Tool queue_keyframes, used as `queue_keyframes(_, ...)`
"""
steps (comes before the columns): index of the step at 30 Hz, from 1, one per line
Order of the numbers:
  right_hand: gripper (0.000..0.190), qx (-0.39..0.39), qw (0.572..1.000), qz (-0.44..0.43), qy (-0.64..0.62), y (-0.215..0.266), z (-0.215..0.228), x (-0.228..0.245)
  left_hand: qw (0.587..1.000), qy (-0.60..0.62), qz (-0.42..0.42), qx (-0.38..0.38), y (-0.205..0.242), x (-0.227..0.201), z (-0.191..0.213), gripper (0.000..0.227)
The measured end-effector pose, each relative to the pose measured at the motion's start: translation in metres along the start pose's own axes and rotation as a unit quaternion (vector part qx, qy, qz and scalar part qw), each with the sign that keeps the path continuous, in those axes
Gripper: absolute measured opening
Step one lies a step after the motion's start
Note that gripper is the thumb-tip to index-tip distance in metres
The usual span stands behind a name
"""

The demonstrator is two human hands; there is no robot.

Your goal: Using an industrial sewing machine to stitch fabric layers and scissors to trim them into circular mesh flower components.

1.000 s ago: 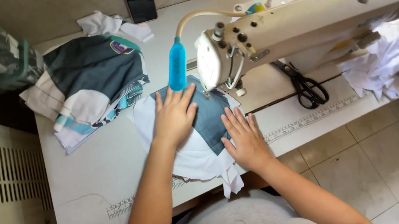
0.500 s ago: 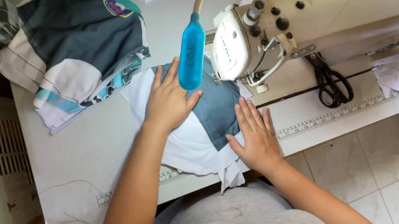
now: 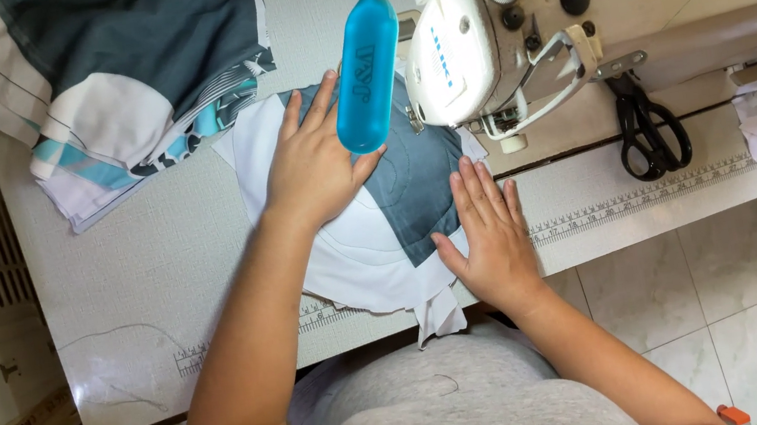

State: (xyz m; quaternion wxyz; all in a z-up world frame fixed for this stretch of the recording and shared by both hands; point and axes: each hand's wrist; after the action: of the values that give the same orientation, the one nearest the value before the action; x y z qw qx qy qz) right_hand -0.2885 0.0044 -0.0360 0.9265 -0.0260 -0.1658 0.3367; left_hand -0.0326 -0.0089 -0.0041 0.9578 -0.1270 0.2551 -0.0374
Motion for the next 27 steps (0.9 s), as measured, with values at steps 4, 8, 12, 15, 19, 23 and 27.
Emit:
queue_keyframes(4, 0.073, -0.009, 1.000, 0.005, -0.009, -0.0008, -0.0004, 0.0001, 1.000, 0.002, -0.002, -0.003, -0.0005, -0.0007, 0.0005, 0.053)
queue_keyframes(8, 0.073, -0.012, 1.000, 0.009, -0.006, -0.0018, 0.0006, -0.0001, 1.000, -0.006, -0.005, 0.000, -0.0009, 0.0023, -0.0031, 0.053)
queue_keyframes(12, 0.073, -0.013, 1.000, 0.009, -0.006, -0.0012, 0.0004, 0.0009, 1.000, -0.008, -0.004, 0.006, 0.0005, 0.0020, -0.0017, 0.053)
queue_keyframes(15, 0.072, -0.018, 1.000, 0.012, -0.007, -0.0008, 0.0008, 0.0010, 1.000, -0.009, -0.002, 0.009, 0.0005, 0.0008, -0.0002, 0.053)
queue_keyframes(19, 0.072, -0.027, 0.999, 0.015, -0.008, -0.0012, 0.0006, 0.0011, 1.000, -0.008, 0.001, 0.008, 0.0003, 0.0002, 0.0002, 0.054)
queue_keyframes(23, 0.072, -0.030, 0.999, 0.018, -0.007, -0.0004, -0.0012, -0.0007, 1.000, -0.007, -0.001, 0.011, 0.0005, 0.0012, -0.0004, 0.053)
queue_keyframes(27, 0.072, -0.027, 0.999, 0.015, -0.009, -0.0008, -0.0008, -0.0005, 1.000, -0.010, -0.001, 0.011, -0.0001, 0.0013, -0.0008, 0.053)
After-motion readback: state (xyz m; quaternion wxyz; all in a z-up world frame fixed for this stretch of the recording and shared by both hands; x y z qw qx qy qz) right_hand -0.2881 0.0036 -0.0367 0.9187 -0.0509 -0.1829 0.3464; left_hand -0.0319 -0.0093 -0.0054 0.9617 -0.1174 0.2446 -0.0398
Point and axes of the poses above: each hand's wrist, its own y-axis away from the middle knuckle, its own z-axis out of the back of the hand, x = y × z, and after that the axes turned 6 degrees about -x, right-handed
